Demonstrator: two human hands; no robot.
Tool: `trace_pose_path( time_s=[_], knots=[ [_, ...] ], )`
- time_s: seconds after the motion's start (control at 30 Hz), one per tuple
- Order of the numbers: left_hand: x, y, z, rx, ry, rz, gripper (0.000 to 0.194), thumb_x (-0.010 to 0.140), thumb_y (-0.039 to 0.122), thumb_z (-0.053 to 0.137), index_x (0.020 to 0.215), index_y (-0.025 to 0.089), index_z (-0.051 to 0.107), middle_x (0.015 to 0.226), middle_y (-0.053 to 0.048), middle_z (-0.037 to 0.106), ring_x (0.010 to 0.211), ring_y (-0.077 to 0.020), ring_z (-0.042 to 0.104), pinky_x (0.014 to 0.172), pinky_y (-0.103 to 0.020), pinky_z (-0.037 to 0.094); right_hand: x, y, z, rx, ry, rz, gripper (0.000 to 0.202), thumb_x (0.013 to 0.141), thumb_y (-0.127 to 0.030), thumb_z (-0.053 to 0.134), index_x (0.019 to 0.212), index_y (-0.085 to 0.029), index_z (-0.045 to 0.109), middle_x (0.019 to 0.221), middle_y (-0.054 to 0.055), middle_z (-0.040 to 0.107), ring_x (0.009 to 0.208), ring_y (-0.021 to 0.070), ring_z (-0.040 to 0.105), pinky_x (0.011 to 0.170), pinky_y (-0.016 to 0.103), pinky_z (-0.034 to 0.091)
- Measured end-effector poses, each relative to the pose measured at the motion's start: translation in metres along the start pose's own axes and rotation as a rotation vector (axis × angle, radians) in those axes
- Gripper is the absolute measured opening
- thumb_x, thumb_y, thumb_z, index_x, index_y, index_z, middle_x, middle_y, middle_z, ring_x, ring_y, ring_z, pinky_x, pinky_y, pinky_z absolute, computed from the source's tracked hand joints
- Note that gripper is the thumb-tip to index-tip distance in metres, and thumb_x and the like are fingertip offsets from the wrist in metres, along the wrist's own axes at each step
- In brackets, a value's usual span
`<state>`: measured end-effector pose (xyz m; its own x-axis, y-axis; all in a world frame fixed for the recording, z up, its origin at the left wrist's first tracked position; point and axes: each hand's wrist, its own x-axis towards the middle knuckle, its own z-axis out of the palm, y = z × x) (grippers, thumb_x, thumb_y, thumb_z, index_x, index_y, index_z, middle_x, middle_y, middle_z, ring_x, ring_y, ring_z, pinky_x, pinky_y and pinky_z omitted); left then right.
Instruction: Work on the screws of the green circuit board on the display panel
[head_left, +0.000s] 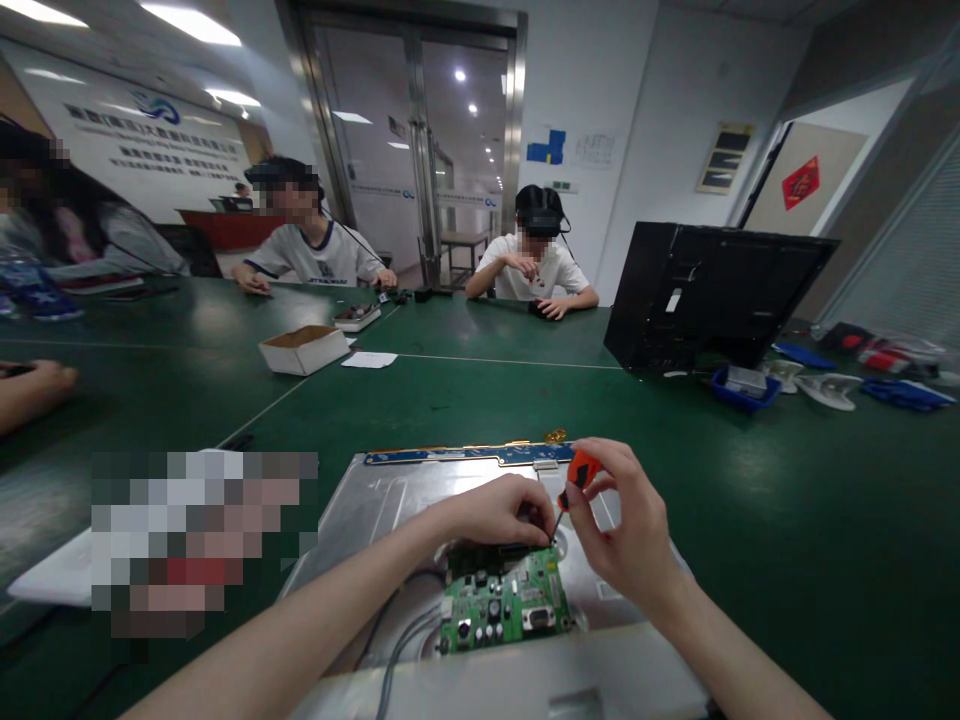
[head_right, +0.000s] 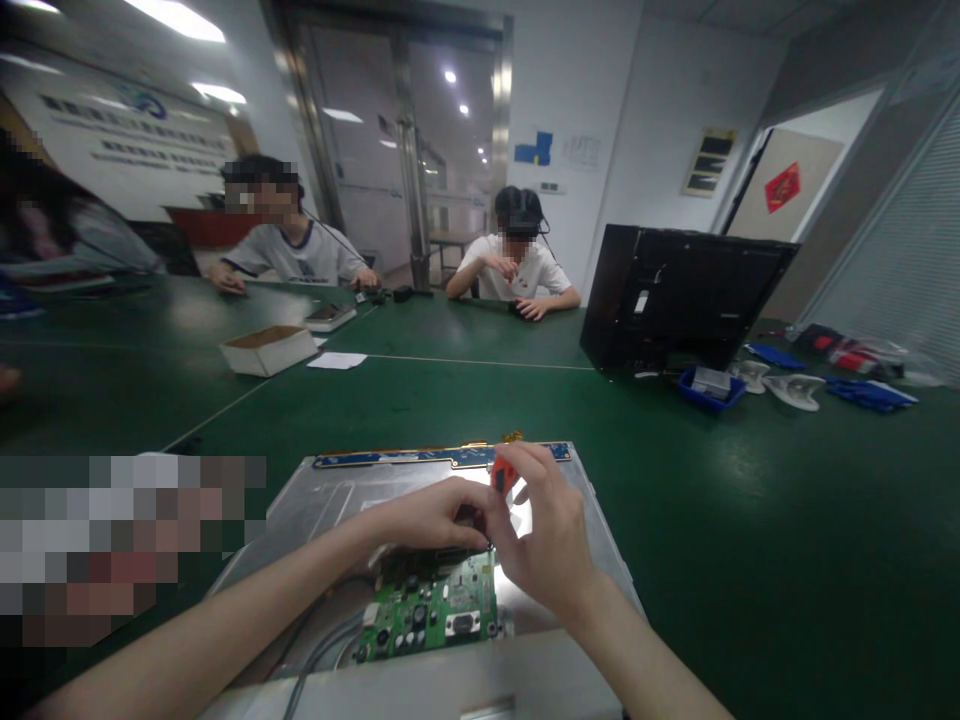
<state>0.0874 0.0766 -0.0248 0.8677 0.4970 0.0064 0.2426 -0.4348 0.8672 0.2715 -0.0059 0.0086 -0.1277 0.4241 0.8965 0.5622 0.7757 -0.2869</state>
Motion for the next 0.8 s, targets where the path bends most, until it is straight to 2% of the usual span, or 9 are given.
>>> trace_pose_path(
  time_s=[0.27,0.5,0.67,0.8],
  knots=[
    [-0.0002,-0.0045,-0.0001,0.025,0.012,-0.012,0.011,0.08,0.013,0.074,0.09,0.016,0.074,0.084,0.0,0.07,0.078,-0.0175,0.063,0.073,-0.026,0.049,-0.0015,0.0031,0.0008,0.003,0.012,-0.012,0.036,0.098,-0.018,0.061,0.131,-0.025,0.047,0.087,0.0,0.064,0.066,0.0149,0.066,0.055,0.025,0.059],
    [0.0005,-0.0028,0.0012,0.026,0.018,-0.001,0.009,0.078,0.008,0.072,0.081,0.017,0.073,0.078,0.001,0.067,0.075,-0.0161,0.061,0.073,-0.025,0.048,0.001,-0.0027,-0.002,-0.06,-0.027,-0.03,0.033,0.101,-0.014,0.057,0.13,-0.027,0.06,0.115,0.008,0.061,0.08,0.0158,0.07,0.061,0.028,0.063],
    [0.0004,-0.0017,0.0016,0.015,0.025,-0.005,0.01,0.077,0.007,0.072,0.082,0.016,0.073,0.075,0.003,0.065,0.071,-0.0152,0.059,0.07,-0.025,0.047,0.0001,-0.0033,-0.0013,-0.022,-0.048,-0.022,0.04,0.101,-0.011,0.05,0.138,-0.024,0.054,0.119,0.012,0.065,0.091,0.0199,0.072,0.061,0.028,0.063],
    [-0.0003,-0.001,0.0009,0.01,0.025,-0.007,0.009,0.077,0.009,0.074,0.084,0.016,0.074,0.077,0.002,0.066,0.073,-0.0155,0.059,0.07,-0.024,0.046,-0.0016,0.0005,0.001,0.036,-0.008,-0.029,0.037,0.099,-0.016,0.059,0.134,-0.024,0.049,0.109,0.009,0.069,0.084,0.0182,0.072,0.057,0.026,0.062]
  ],
)
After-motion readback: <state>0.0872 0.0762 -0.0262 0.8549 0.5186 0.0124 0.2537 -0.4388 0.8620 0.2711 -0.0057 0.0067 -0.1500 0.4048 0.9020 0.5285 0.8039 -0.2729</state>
